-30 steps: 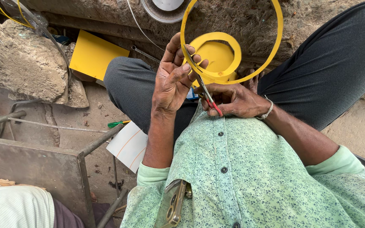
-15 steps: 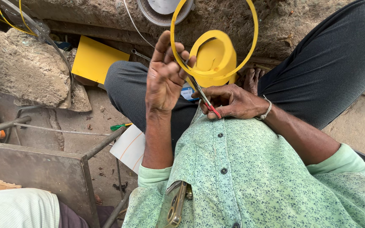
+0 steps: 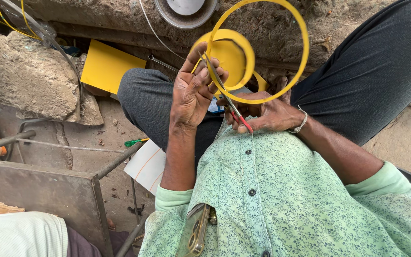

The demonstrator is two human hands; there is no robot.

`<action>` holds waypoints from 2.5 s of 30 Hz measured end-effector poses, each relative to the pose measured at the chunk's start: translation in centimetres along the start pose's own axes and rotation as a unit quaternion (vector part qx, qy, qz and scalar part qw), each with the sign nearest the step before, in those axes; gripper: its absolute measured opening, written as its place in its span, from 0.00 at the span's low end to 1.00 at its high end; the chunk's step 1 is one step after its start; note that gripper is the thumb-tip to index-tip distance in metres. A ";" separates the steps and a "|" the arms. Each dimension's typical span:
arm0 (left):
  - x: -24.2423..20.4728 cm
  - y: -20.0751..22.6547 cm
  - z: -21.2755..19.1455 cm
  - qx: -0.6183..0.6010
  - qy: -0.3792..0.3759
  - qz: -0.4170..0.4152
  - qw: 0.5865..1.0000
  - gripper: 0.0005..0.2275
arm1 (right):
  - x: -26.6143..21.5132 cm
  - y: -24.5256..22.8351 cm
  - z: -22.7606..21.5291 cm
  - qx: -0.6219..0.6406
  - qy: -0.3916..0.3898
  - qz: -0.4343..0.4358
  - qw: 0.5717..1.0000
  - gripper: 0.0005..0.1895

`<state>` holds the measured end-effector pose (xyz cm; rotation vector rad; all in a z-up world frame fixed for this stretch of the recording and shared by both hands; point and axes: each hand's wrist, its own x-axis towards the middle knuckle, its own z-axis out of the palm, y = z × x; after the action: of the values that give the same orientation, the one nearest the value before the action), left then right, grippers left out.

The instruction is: The person uses shears to cut a circular shape from a yellow sheet, then cuts a spiral pattern into the circle. Finally, the person scrapes the inside of a metal bowl with a tool.

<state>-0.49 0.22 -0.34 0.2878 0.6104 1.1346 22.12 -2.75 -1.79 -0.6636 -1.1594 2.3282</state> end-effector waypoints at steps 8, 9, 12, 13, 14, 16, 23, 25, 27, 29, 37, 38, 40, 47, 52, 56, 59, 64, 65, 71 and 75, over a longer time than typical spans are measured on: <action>0.0 -0.4 0.1 -0.014 -0.008 0.005 1.000 0.24 | -0.2 0.0 -0.1 -0.142 0.038 0.009 0.989 0.30; -0.1 -0.4 0.0 -0.015 -0.008 0.007 1.000 0.24 | -0.2 0.1 -0.1 -0.116 0.034 0.012 0.993 0.29; -0.1 -0.3 0.1 -0.017 -0.013 0.014 1.000 0.24 | -0.2 0.1 0.1 -0.073 0.036 0.031 0.996 0.30; -0.1 -0.3 0.1 -0.019 -0.018 0.016 1.000 0.25 | -0.1 0.2 0.1 -0.080 0.045 0.043 0.995 0.33; -0.1 -0.2 0.1 -0.021 -0.022 0.017 0.999 0.25 | -0.1 0.2 0.2 -0.088 0.053 0.056 0.993 0.35; -0.2 -0.3 0.2 -0.021 -0.022 0.021 0.999 0.26 | -0.1 0.3 0.3 -0.069 0.053 0.060 0.994 0.39; -0.3 -0.2 0.0 -0.017 -0.013 0.024 0.999 0.27 | 0.0 0.2 0.4 -0.118 0.056 0.067 0.989 0.41; -0.2 -0.3 0.0 -0.020 -0.021 0.031 0.999 0.28 | 0.0 -0.1 0.3 -0.136 0.039 0.033 0.989 0.40; -0.2 -0.3 0.0 -0.021 -0.024 0.037 0.999 0.28 | 0.1 -0.3 0.2 -0.143 0.030 0.015 0.989 0.40; -0.1 -0.4 0.0 -0.020 -0.022 0.040 0.999 0.28 | 0.1 -0.3 0.2 -0.139 0.031 0.015 0.990 0.39; -0.2 -0.3 0.2 -0.022 -0.014 0.047 0.999 0.29 | 0.0 0.6 0.0 -0.135 0.044 0.013 0.990 0.40; -0.2 -0.3 0.3 -0.023 -0.015 0.047 0.999 0.29 | 0.1 0.7 -0.1 -0.140 0.046 0.010 0.989 0.40; -0.1 0.0 0.5 -0.024 -0.019 0.049 0.998 0.29 | 0.1 0.8 -0.1 -0.133 0.042 0.017 0.990 0.40; 0.7 1.7 0.7 -0.043 0.012 0.064 0.997 0.22 | 0.3 0.3 0.2 -0.111 0.012 0.013 0.994 0.40; 0.9 1.7 0.7 0.065 0.038 0.146 0.986 0.16 | 0.5 0.4 0.3 -0.095 0.025 0.042 0.994 0.39; 0.9 1.4 0.8 0.129 0.082 0.205 0.967 0.14 | 0.8 0.4 0.3 -0.116 0.028 0.020 0.993 0.39; 0.9 0.9 0.9 0.125 0.114 0.223 0.960 0.14 | 0.7 0.2 0.4 -0.142 0.033 0.006 0.989 0.38; 0.8 0.3 1.4 0.114 0.145 0.242 0.952 0.13 | 0.6 0.0 0.6 -0.137 0.062 0.036 0.988 0.38; 0.9 0.3 1.5 0.119 0.153 0.245 0.950 0.12 | 0.6 0.1 0.6 -0.136 0.066 0.038 0.988 0.39; 1.0 2.9 0.3 0.149 0.219 0.289 0.920 0.09 | 1.1 1.0 -0.2 -0.074 0.134 0.005 0.988 0.33; 1.1 5.3 -3.5 0.159 0.260 0.307 0.901 0.08 | 1.2 2.0 -0.7 -0.029 0.129 -0.037 0.991 0.26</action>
<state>-6.30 3.06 -0.77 0.4841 1.2430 1.7456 21.29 -2.73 -4.10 -0.8956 -1.1150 2.0816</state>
